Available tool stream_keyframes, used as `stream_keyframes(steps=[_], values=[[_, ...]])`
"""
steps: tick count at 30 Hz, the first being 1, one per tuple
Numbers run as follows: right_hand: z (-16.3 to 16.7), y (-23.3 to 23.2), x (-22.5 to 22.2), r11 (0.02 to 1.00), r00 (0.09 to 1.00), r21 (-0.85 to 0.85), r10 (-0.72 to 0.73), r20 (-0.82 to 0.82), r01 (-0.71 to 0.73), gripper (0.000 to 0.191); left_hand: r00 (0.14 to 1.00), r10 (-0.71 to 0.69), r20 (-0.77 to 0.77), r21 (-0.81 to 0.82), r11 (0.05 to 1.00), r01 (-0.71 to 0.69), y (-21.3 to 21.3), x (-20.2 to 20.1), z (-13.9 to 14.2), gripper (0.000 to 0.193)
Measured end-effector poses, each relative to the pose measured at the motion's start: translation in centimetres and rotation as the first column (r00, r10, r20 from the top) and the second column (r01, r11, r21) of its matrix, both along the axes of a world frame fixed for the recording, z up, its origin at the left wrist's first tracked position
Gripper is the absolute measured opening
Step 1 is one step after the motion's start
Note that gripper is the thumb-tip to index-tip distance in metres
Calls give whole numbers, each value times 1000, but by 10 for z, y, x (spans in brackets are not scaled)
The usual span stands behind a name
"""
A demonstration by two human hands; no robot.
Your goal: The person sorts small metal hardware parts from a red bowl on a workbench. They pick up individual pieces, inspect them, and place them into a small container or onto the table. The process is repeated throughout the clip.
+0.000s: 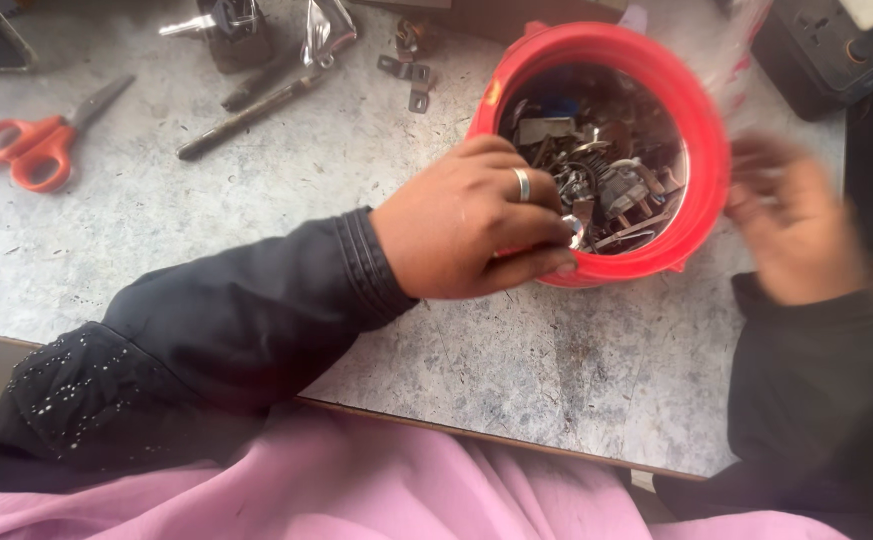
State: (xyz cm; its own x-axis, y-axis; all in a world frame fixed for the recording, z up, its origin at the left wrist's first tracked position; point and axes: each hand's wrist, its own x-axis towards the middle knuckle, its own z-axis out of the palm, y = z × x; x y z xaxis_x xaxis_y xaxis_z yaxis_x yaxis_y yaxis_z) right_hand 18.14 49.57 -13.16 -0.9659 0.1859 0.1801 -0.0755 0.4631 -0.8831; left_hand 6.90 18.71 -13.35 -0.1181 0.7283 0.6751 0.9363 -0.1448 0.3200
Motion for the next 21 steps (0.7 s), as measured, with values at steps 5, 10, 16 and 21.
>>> stream_keyframes(steps=[5, 10, 16, 21], values=[[12, -21, 22, 732, 975, 656, -48, -217, 182, 28, 994, -105, 39, 4, 994, 105, 0, 19, -1, 23], [19, -48, 37, 636, 954, 758, 114, -277, 144, 21, 969, -236, 74, -44, 970, 240, -1, 37, -2, 25], [37, -72, 32, 630, 975, 763, 223, -3, -142, 40, 955, -296, -6, -18, 955, 296, -1, 44, -4, 23], [36, -80, 37, 505, 989, 850, 98, 113, -148, 41, 975, -158, 157, 158, 978, 133, 1, 29, -2, 25]])
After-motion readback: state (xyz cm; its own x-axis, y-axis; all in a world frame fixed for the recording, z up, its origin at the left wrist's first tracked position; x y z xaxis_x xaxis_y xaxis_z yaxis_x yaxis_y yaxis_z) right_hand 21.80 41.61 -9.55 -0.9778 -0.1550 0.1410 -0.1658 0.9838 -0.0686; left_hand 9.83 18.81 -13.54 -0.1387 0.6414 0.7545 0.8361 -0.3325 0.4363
